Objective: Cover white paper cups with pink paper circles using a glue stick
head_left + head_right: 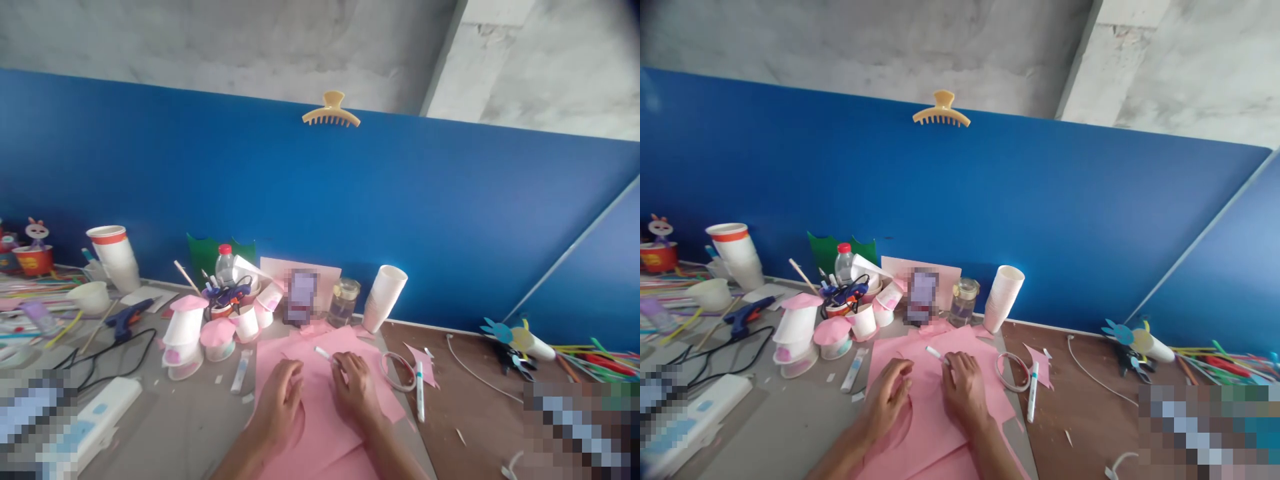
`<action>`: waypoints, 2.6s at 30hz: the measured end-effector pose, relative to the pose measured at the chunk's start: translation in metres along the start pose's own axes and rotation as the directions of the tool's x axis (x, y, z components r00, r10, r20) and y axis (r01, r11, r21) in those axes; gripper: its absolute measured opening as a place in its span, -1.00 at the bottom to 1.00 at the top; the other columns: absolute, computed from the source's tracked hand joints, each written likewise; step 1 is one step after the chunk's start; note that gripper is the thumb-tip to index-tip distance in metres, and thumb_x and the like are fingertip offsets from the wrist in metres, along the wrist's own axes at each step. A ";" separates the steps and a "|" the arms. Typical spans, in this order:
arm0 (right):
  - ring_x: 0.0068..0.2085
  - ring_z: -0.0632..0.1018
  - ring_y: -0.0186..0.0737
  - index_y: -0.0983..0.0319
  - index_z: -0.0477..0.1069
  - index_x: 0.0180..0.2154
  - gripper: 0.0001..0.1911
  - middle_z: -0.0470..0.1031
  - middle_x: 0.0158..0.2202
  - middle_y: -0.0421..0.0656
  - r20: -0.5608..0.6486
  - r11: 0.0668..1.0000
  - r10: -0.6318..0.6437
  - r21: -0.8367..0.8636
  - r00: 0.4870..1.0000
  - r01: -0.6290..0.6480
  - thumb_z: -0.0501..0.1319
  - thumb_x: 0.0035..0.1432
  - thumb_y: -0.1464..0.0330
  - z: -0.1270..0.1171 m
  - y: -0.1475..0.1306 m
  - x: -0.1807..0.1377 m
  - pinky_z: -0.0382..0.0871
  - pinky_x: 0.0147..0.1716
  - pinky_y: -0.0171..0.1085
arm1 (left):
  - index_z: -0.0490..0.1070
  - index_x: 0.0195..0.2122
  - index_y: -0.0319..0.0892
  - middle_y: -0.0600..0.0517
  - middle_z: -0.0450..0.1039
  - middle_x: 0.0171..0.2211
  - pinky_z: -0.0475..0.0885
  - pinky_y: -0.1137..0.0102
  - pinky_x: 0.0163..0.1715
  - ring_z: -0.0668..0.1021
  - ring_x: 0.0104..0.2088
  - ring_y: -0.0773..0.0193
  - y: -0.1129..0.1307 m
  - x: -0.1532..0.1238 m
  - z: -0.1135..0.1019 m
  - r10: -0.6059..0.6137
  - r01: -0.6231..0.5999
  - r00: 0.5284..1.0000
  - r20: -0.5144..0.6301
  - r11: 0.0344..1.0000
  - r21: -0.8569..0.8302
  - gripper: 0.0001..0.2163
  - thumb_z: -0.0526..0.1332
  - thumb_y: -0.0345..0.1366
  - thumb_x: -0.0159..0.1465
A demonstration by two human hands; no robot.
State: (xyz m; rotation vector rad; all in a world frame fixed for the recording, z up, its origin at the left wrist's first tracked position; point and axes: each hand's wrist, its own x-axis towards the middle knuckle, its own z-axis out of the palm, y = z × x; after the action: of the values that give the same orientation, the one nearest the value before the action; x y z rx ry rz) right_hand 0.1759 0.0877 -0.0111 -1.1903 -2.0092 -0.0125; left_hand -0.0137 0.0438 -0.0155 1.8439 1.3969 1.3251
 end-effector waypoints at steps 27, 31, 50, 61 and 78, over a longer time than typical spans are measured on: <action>-0.23 0.57 -0.08 0.22 0.16 0.23 -0.41 0.58 -0.16 0.04 0.384 0.990 0.127 -0.113 0.914 -0.091 0.01 0.14 0.52 0.067 0.022 0.100 0.35 -0.19 -0.23 | 0.37 -0.44 -0.17 0.16 0.10 -0.68 0.12 0.48 -0.66 0.21 -0.67 0.37 -0.023 0.016 -0.009 -0.469 0.387 0.866 -0.175 0.849 -0.359 -0.61 0.01 0.06 0.21; -0.28 0.56 -0.09 0.27 0.17 0.22 -0.41 0.57 -0.23 0.05 0.341 0.985 0.165 -0.012 0.926 -0.171 0.01 0.12 0.51 0.067 0.023 0.102 0.35 -0.23 -0.23 | 0.39 -0.42 -0.19 0.17 0.12 -0.68 0.12 0.48 -0.67 0.22 -0.67 0.38 -0.024 0.015 -0.008 -0.464 0.373 0.868 -0.180 0.846 -0.381 -0.60 0.04 0.07 0.20; -0.48 0.34 -0.33 0.27 0.47 -0.21 -0.64 0.31 -0.56 -0.25 0.408 0.228 0.345 0.837 0.845 -0.497 0.25 0.08 0.12 -0.001 -0.036 0.012 0.23 -0.41 -0.32 | 0.50 -0.34 -0.27 0.08 0.36 -0.58 0.31 0.47 -0.49 0.40 -0.53 0.37 0.008 0.011 -0.003 -0.312 0.388 0.920 0.235 0.652 -0.652 -0.67 0.27 -0.05 0.11; -0.53 0.28 -0.37 0.24 0.45 -0.46 -0.74 0.26 -0.57 -0.27 0.453 0.026 0.441 0.856 0.775 -0.516 0.30 0.00 0.16 0.005 -0.033 0.010 0.19 -0.50 -0.37 | 0.33 -0.26 -0.23 0.18 0.26 -0.63 0.21 0.54 -0.72 0.33 -0.70 0.45 0.024 0.002 0.002 -0.253 0.504 0.829 0.499 0.726 -0.468 -0.63 0.24 -0.01 0.13; -0.55 0.25 -0.42 0.28 0.34 -0.59 -0.60 0.26 -0.63 -0.29 0.525 0.191 0.241 0.799 0.816 -0.570 0.29 -0.02 0.08 -0.006 -0.051 0.016 0.12 -0.51 -0.38 | 0.23 -0.41 -0.20 0.07 0.43 -0.68 0.18 0.58 -0.81 0.36 -0.81 0.44 0.014 0.002 0.002 -0.282 0.540 0.798 0.533 0.727 -0.424 -0.60 0.19 0.08 0.16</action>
State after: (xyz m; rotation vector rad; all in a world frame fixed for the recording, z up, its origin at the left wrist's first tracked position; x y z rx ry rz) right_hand 0.1374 0.0689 0.0211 -0.8420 -1.3158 1.5399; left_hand -0.0058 0.0404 -0.0044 1.2111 0.9608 0.8723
